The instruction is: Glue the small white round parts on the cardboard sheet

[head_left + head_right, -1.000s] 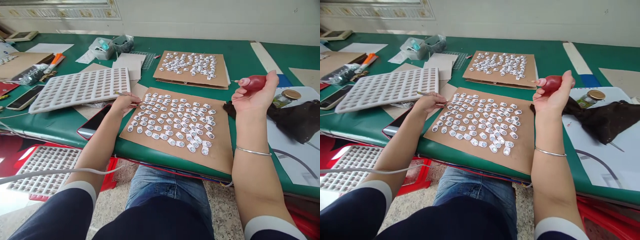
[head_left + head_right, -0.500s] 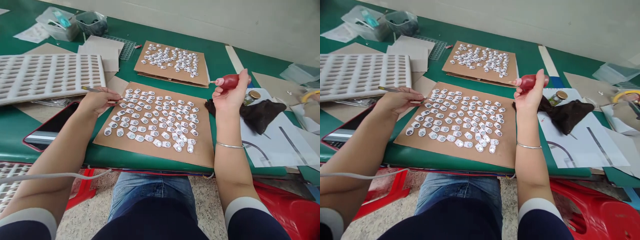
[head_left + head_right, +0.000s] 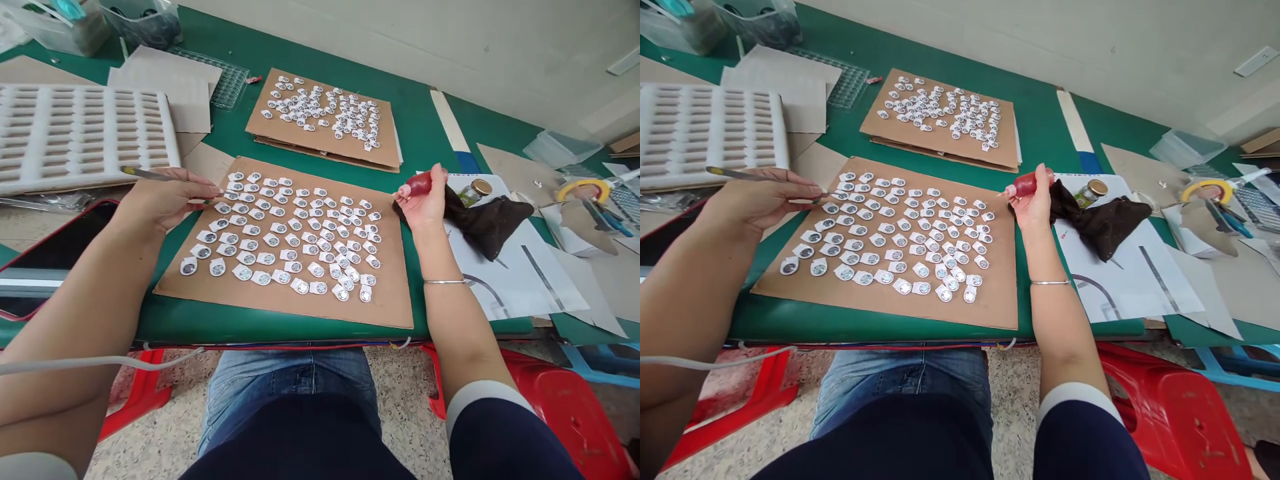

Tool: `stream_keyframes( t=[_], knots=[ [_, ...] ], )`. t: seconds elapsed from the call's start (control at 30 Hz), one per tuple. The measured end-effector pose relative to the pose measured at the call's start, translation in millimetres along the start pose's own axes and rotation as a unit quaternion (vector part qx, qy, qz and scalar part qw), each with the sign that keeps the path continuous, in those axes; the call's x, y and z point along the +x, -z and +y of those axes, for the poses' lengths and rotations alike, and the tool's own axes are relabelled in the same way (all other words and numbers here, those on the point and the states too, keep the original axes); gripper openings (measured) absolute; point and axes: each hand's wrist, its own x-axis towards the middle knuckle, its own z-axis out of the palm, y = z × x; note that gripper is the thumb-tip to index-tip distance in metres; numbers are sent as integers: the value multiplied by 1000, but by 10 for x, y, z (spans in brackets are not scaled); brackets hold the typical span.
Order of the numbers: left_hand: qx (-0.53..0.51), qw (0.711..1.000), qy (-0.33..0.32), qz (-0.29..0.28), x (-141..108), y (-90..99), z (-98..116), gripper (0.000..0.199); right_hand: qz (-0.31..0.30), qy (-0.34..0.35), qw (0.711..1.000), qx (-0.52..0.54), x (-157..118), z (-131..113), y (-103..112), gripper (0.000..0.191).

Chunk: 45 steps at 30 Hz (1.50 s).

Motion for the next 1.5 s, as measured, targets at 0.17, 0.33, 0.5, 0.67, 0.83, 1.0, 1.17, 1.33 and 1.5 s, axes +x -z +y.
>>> stream_keyframes(
  t=[0.17, 0.33, 0.5, 0.67, 0.83, 1.0, 1.17, 1.33, 1.5],
  knots=[
    [-26, 999, 4, -18, 4, 51, 4, 15, 32, -28, 999, 22, 205, 138, 282, 43],
    [-46, 998, 27, -24, 6, 118, 26, 13, 96, 1, 995, 41, 305, 129, 514, 39],
    [-59, 997, 23, -31, -50, 127, 48, 13, 70, -16, 995, 62, 192, 142, 513, 46],
    [-71, 997, 32, -27, -40, 135, 23, 19, 56, 19, 998, 24, 120, 181, 454, 39],
    [-87, 995, 44, -28, 30, 172, -3, 20, 88, 10, 996, 32, 108, 108, 476, 43],
    [-98, 992, 70, -34, 73, 243, 20, 21, 44, -12, 998, 44, 54, 80, 422, 41],
    [-94, 992, 59, -58, 129, 303, 10, 21, 24, -30, 999, 26, 53, 57, 379, 45],
    [-43, 996, 42, -64, 178, 286, -13, 13, -3, -36, 999, 30, 93, 25, 429, 42],
    [-49, 995, 36, -74, 172, 279, 17, 9, 5, -57, 997, 58, 208, 74, 570, 42]
  ],
)
